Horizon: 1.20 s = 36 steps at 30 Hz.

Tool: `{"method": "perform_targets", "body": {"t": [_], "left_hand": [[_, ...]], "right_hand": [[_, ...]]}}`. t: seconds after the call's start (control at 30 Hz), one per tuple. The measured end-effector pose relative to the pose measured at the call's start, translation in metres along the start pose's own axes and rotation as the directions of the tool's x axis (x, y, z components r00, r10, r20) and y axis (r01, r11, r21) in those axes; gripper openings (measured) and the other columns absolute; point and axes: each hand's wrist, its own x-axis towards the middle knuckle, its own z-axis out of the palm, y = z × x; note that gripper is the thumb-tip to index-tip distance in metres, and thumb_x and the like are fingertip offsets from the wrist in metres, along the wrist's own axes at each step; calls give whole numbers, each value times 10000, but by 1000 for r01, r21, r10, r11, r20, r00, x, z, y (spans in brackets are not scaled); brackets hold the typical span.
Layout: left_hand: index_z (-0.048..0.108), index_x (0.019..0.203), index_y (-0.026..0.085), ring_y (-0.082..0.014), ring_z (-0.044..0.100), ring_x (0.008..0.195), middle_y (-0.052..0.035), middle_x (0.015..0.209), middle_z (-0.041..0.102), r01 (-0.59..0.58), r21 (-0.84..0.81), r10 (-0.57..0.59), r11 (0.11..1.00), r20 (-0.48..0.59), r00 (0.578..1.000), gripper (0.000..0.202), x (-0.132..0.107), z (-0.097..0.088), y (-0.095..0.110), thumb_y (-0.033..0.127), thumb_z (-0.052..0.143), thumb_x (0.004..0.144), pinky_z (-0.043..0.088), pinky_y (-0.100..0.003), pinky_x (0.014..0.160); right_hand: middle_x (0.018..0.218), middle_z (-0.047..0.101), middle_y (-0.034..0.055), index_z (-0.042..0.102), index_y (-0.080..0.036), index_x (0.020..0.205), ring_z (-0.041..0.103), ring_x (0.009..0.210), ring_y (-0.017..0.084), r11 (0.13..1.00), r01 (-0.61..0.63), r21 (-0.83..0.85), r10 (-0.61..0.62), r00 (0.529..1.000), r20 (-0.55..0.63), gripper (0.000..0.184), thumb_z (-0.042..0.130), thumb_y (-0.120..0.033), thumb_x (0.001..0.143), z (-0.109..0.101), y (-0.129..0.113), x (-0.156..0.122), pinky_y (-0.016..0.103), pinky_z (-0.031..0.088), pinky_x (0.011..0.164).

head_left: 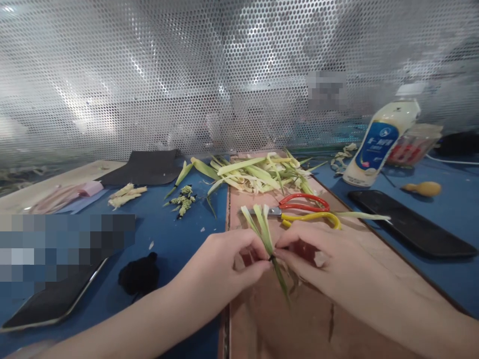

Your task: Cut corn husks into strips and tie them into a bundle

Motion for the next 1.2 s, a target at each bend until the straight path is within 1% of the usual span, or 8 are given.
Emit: {"method": "perform_targets", "body": {"t": [0.13, 0.2, 0.37, 0.47, 0.67, 0.8, 1.07, 1.2], "left_hand": [[588, 720, 172, -76, 504, 611, 18, 789, 622, -3, -163, -1, 987, -22, 1000, 64, -1, 2, -2, 225, 611, 748, 403, -188, 569], [579, 734, 171, -76, 515, 590, 22, 732, 619, 67, -287, -64, 955, 21, 998, 119, -1, 3, -3, 275, 636, 744, 397, -182, 531], [490, 756, 174, -102, 576, 537, 29, 596, 602, 240, -606, -182, 759, 157, 971, 221, 3, 4, -6, 329, 647, 748, 392, -155, 406], [475, 757, 170, -88, 552, 485, 25, 570, 606, 240, -637, -181, 733, 157, 971, 216, 4, 4, -8, 305, 645, 753, 414, -159, 397], [467, 772, 167, -88, 560, 518, 43, 598, 586, 233, -689, -191, 686, 139, 972, 221, 6, 7, -9, 237, 671, 724, 488, -202, 452], [453, 810, 172, -81, 556, 491, 54, 612, 584, 260, -728, -216, 635, 155, 964, 284, 9, 8, -11, 214, 705, 684, 500, -220, 467], [553, 730, 137, -82, 584, 523, 24, 588, 625, 258, -665, -187, 701, 177, 966, 220, 8, 8, -15, 256, 728, 670, 455, -203, 562], [586, 731, 135, -94, 596, 546, 21, 586, 630, 293, -634, -230, 716, 182, 956, 195, 8, 6, -12, 263, 721, 674, 444, -208, 584]], "right_hand": [[660, 590, -25, 586, -202, 720, 510, 583, 100, 995, -60, 79, 51, 992, 115, 120, 535, -234, 824, -3, 2, 1, 213, 376, 510], [708, 607, -19, 591, -204, 747, 531, 621, 102, 983, -82, 163, 56, 986, 159, 114, 529, -252, 830, -4, 4, 2, 216, 396, 535], [724, 625, 6, 570, -180, 754, 552, 633, 114, 895, -138, 424, 57, 978, 200, 96, 553, -243, 824, 3, 12, 1, 232, 420, 547], [721, 626, 11, 572, -178, 767, 561, 632, 121, 844, -210, 494, 115, 970, 216, 87, 584, -248, 816, 6, 14, 0, 235, 430, 539], [778, 642, 27, 594, -181, 810, 570, 622, 121, 809, -243, 535, 105, 956, 276, 139, 599, -319, 807, 7, 17, 1, 238, 444, 533], [710, 619, 9, 593, -187, 813, 561, 574, 116, 789, -274, 550, 116, 945, 304, 143, 583, -330, 817, 9, 14, 1, 239, 445, 516], [628, 594, -20, 585, -191, 753, 552, 565, 108, 847, -224, 482, 125, 965, 229, 50, 568, -188, 800, 3, -4, 3, 216, 432, 499], [717, 648, -3, 628, -201, 786, 587, 649, 122, 887, -161, 432, 84, 978, 190, 78, 553, -203, 807, 3, -1, 4, 222, 456, 534]]}}
